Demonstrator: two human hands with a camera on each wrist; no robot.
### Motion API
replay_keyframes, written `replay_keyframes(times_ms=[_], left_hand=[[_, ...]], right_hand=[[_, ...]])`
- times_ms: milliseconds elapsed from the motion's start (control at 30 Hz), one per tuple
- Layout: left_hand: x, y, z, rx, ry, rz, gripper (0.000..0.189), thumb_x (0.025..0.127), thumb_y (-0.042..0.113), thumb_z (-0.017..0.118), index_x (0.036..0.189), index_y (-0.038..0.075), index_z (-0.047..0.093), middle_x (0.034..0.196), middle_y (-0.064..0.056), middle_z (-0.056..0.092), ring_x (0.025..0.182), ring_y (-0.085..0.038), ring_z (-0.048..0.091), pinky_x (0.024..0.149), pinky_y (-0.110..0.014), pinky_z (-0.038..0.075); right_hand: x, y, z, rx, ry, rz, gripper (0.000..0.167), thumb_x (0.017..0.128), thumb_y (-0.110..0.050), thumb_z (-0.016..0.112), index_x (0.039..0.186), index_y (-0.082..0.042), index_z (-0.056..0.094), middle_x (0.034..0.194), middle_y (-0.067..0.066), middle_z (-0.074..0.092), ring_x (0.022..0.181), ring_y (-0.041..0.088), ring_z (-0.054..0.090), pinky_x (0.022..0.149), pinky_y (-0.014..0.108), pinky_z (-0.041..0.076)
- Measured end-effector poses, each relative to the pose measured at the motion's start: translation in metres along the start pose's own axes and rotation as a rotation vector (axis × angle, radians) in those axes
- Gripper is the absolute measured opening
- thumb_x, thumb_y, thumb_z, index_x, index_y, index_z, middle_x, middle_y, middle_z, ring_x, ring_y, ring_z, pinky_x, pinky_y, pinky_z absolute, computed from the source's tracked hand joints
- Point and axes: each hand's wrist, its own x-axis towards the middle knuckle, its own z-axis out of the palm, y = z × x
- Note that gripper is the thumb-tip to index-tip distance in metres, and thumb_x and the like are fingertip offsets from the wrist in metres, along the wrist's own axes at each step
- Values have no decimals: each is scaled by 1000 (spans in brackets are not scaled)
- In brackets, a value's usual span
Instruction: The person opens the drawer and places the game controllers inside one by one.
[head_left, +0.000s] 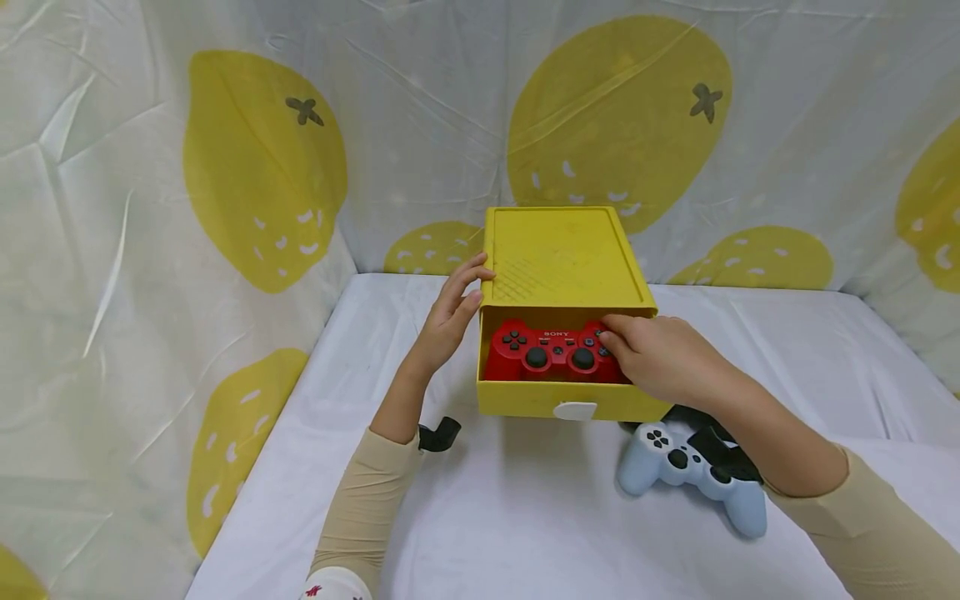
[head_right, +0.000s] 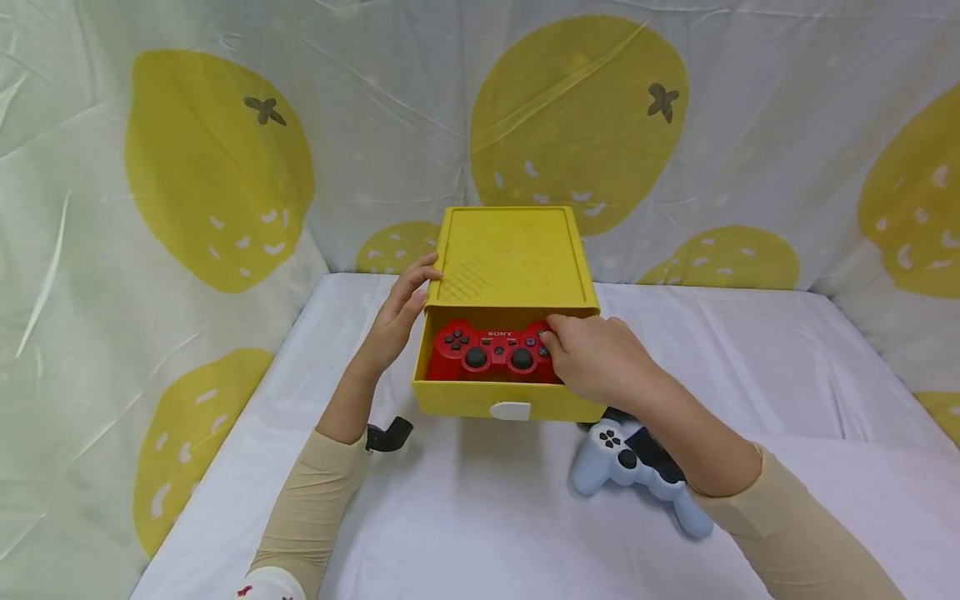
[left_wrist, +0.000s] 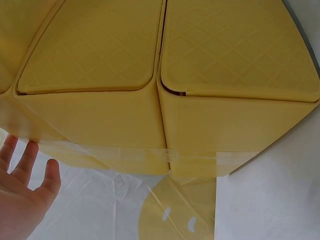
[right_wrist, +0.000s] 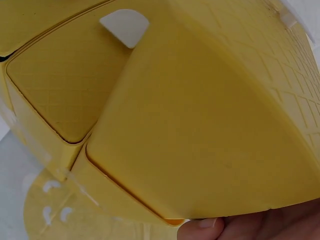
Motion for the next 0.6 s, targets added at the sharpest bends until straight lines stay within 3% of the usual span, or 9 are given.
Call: replay_keyframes(times_ms=[367,600], left_hand=[[0,-1,0,0,7,-19,30,101,1,37,128,-10,46,154,-23,25,143,-27,21,109,-53,30],[0,-1,1,1,10,-23,31,100,0,37,127,-10,46,154,-23,25,143,-27,21,108,-54,29]], right_hand=[[1,1,0,-17,20,-18,31,100,-21,51,124,-4,61,100,13,64,89,34,56,79,49,47],[-4,-2,2,-88,155,-42,25,97,-21,57,111,-5,70,80,4,69,74,28,60,76,47,41]])
